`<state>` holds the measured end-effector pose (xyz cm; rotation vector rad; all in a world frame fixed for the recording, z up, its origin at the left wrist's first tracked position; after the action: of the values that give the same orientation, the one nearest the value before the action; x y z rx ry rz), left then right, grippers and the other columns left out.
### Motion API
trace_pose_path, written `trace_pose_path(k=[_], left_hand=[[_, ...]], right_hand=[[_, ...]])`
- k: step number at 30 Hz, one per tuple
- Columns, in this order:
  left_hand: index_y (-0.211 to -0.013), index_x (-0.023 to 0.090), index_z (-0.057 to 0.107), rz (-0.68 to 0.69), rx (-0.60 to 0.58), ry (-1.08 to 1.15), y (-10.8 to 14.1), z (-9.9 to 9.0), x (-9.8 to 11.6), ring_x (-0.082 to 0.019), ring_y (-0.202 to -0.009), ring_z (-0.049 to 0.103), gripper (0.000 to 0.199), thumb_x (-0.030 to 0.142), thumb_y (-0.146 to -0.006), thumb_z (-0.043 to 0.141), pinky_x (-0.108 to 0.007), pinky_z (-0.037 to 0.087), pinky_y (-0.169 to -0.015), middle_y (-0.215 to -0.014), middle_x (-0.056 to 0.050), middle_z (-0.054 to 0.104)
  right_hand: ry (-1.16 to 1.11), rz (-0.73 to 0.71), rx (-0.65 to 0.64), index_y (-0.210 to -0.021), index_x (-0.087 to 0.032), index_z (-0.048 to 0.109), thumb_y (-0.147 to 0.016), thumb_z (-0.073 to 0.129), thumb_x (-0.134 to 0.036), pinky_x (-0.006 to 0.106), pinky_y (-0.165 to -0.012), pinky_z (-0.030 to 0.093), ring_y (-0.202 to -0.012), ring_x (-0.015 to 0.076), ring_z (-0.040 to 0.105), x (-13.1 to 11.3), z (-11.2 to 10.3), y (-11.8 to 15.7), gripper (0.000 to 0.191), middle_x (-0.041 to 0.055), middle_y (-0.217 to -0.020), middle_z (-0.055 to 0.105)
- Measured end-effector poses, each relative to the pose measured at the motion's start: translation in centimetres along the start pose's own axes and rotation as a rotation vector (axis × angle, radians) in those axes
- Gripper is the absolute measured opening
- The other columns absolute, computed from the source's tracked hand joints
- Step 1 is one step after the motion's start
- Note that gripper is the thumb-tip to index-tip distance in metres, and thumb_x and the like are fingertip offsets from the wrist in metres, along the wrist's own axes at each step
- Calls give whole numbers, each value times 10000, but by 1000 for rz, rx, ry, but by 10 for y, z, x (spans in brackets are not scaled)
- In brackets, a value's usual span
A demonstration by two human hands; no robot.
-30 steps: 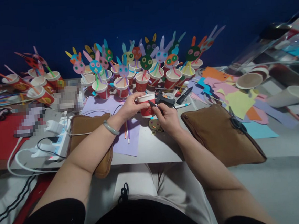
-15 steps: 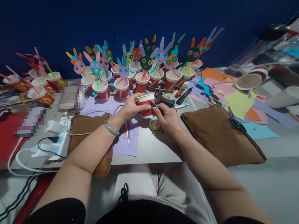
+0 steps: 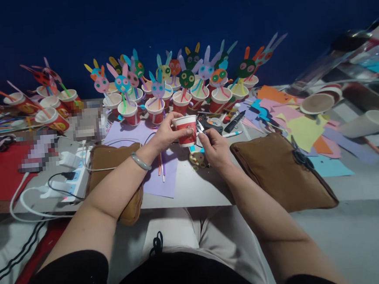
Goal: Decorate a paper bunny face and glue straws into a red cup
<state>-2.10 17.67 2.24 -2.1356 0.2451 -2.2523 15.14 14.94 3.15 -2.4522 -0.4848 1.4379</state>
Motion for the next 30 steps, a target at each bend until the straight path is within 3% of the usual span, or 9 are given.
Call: trace_pose_path(k=[9, 22, 30], left_hand=[[-1038, 202, 538, 1, -30, 9, -1, 3, 1, -129, -825, 600, 583, 399, -625, 899, -249, 478, -742, -923, 5, 614], [-989, 199, 548, -11, -91, 28, -3, 6, -3, -118, -761, 610, 638, 451, -544, 928, -238, 486, -706, -852, 22, 629], [-961, 191, 618, -21, -155, 46, -1, 9, -1, -129, -798, 613, 430, 312, -608, 832, -251, 486, -741, -896, 10, 655]], right_hand=[[3, -1, -26, -741, -229, 490, -956, 455, -593, 281, -576, 310, -556, 126, 392, 3, 4, -1, 424, -37, -577, 438], [104, -11, -84, -745, -225, 535, -969, 434, -581, 279, -586, 312, -552, 127, 395, 3, 8, 2, 433, -20, -596, 491], [129, -13, -89, -741, -224, 527, -958, 438, -568, 279, -589, 315, -565, 132, 406, 1, 8, 2, 416, -13, -607, 504]])
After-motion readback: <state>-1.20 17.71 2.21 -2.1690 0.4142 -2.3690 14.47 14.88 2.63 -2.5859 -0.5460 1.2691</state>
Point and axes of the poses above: each hand's wrist, its own y-axis away from the middle knuckle, its own z-axis out of the palm, x = y × z, the point moved 8 cm from there along -y, towards the middle knuckle
